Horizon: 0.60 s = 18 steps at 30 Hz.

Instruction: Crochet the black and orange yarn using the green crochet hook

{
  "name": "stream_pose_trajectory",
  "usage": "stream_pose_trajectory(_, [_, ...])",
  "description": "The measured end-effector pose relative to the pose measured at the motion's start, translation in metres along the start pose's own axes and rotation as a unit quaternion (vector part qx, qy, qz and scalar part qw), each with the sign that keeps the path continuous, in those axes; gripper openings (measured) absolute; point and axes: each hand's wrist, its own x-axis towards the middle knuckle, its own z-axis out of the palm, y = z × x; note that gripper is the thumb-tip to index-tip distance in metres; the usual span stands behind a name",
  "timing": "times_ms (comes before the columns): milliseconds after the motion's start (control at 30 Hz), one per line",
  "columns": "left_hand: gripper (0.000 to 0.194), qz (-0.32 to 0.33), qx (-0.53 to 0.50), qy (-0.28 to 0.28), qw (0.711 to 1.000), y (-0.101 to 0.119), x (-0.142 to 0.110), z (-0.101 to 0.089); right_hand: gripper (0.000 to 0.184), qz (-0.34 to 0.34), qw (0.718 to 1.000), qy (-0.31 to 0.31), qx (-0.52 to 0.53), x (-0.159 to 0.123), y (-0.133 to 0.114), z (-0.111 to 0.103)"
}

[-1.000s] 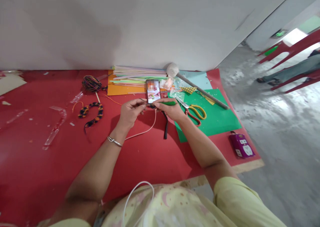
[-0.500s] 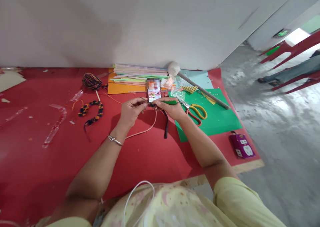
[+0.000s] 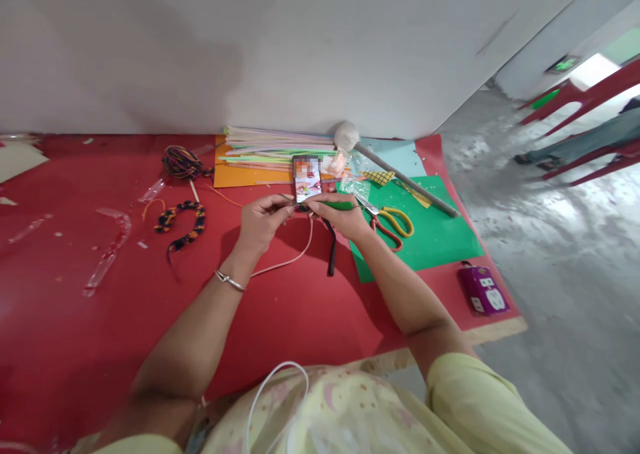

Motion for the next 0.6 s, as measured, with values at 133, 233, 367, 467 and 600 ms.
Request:
stream_pose_trajectory(133, [0.019, 0.005, 0.005, 0.008, 1.0, -0.0019, 0.0005, -0.0003, 0.033, -0.048, 0.998, -0.026, -0.032, -0.0008, 0.0005, -0.0005])
stream_pose_trajectory(233, [0.018, 0.008, 0.009, 0.008, 1.0, -0.0026, 0.0006, -0.0004, 0.032, -0.047, 0.998, -0.03, -0.031, -0.0011, 0.002, -0.0025])
stream_pose_trajectory(367, [0.017, 0.015, 0.016, 0.005, 1.0, -0.0037, 0.0007, -0.0009, 0.032, -0.047, 0.998, -0.027, -0.03, -0.0011, 0.003, -0.0028])
stream_pose_trajectory(467, [0.015, 0.023, 0.022, 0.008, 0.999, -0.0048, 0.0012, -0.0016, 0.031, -0.057, 0.997, -0.033, -0.043, -0.0014, 0.0013, -0.0015])
stream_pose_trajectory(600, [0.015, 0.02, 0.024, 0.006, 0.999, -0.005, 0.0011, -0.0018, 0.031, -0.058, 0.996, -0.044, -0.044, -0.0017, -0.0003, -0.0014])
